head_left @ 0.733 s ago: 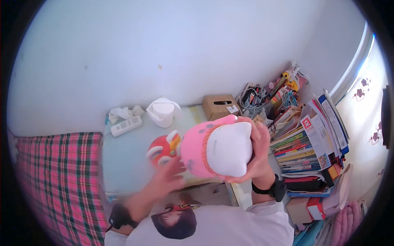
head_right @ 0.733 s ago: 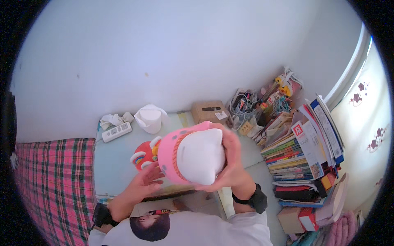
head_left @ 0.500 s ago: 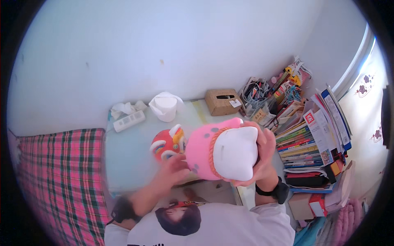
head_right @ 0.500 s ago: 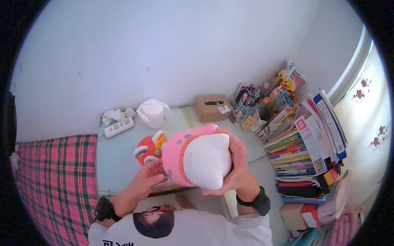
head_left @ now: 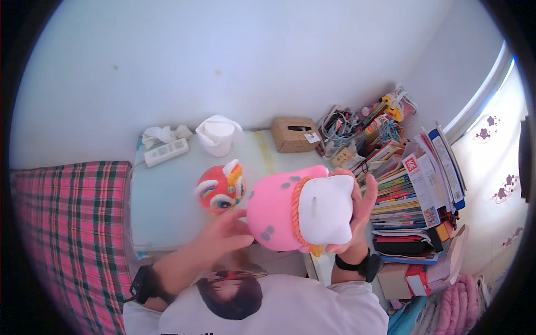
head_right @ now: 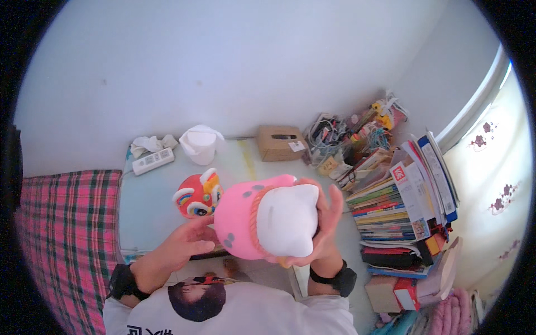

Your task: Picking up plush toys from a desk and putting them into a bin.

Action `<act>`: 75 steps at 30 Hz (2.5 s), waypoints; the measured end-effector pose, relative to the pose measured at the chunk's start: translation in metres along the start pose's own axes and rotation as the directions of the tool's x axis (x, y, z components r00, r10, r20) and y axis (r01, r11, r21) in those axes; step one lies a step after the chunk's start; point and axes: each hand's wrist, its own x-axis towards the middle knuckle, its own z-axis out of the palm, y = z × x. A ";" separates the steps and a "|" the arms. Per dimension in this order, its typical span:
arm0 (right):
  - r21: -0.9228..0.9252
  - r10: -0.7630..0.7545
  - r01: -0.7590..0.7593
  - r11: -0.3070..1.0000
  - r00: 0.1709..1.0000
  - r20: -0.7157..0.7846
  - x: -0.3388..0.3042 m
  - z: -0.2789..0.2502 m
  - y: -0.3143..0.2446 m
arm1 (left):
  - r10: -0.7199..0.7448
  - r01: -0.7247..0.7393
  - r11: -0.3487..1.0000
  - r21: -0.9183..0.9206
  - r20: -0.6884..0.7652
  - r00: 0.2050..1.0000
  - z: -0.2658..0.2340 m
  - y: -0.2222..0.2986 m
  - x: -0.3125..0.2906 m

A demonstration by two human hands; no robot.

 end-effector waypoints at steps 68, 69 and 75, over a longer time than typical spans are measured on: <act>-0.382 0.388 -0.554 0.740 0.815 -0.432 -0.062 -0.128 0.083 | -0.174 0.370 0.915 0.161 -0.669 0.722 -0.126 0.001 0.016; -0.398 0.384 -0.547 0.737 0.822 -0.420 -0.059 -0.125 0.082 | -0.157 0.312 0.944 0.106 -0.689 0.708 -0.120 -0.004 -0.008; -0.348 0.450 -0.585 0.733 0.800 -0.396 -0.049 -0.086 0.065 | -0.021 -0.209 0.957 -0.202 -0.766 0.643 -0.093 -0.067 -0.105</act>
